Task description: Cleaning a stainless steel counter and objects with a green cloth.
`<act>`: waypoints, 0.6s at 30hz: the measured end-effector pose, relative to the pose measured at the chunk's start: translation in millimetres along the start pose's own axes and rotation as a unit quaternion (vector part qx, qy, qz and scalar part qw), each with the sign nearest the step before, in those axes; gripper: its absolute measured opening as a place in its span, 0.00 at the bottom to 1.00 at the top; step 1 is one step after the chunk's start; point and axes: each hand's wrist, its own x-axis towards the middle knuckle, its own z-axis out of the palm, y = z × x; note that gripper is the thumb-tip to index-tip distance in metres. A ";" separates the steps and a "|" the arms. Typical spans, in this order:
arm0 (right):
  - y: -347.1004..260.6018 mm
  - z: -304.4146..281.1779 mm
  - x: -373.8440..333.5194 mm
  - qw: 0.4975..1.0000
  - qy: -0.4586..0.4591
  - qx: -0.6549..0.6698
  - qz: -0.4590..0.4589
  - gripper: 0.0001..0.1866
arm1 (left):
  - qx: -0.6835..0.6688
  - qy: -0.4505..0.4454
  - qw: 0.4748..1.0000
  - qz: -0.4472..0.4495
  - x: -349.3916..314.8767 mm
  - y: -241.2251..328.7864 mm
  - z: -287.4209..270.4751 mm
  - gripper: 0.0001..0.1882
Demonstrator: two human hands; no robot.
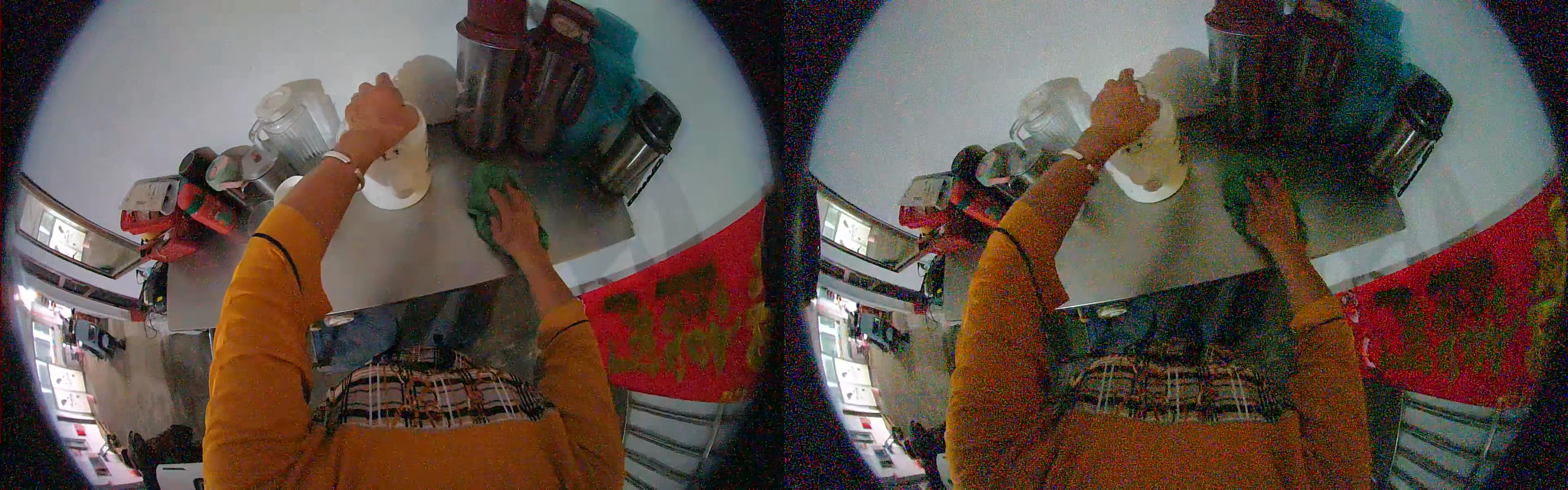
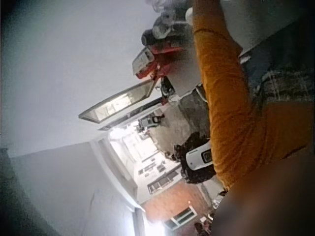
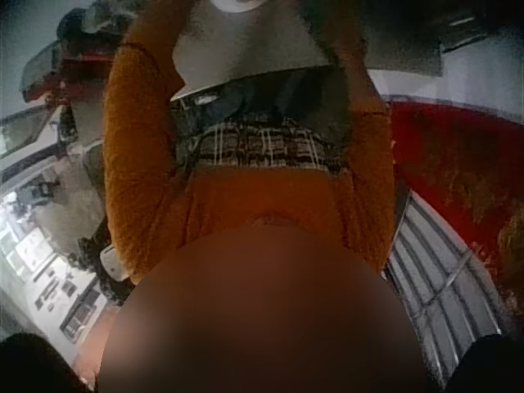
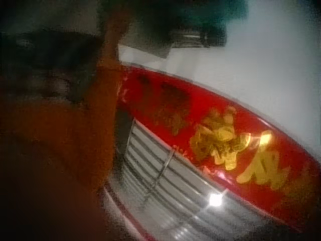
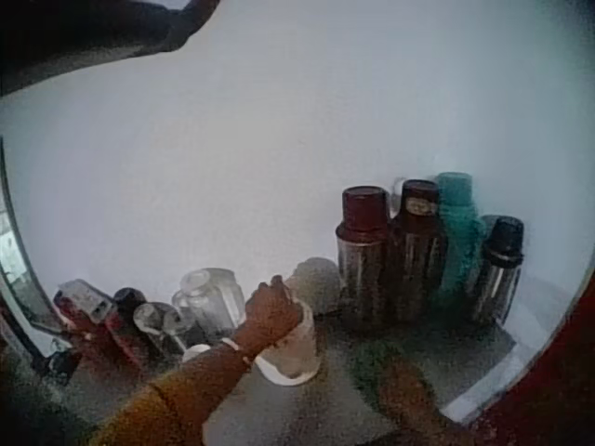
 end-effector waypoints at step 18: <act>-3.8 3.6 5.2 0.999 -0.008 -0.028 -0.019 0.32 | -0.264 -0.014 0.947 0.185 -14.5 -46.2 -24.1 0.05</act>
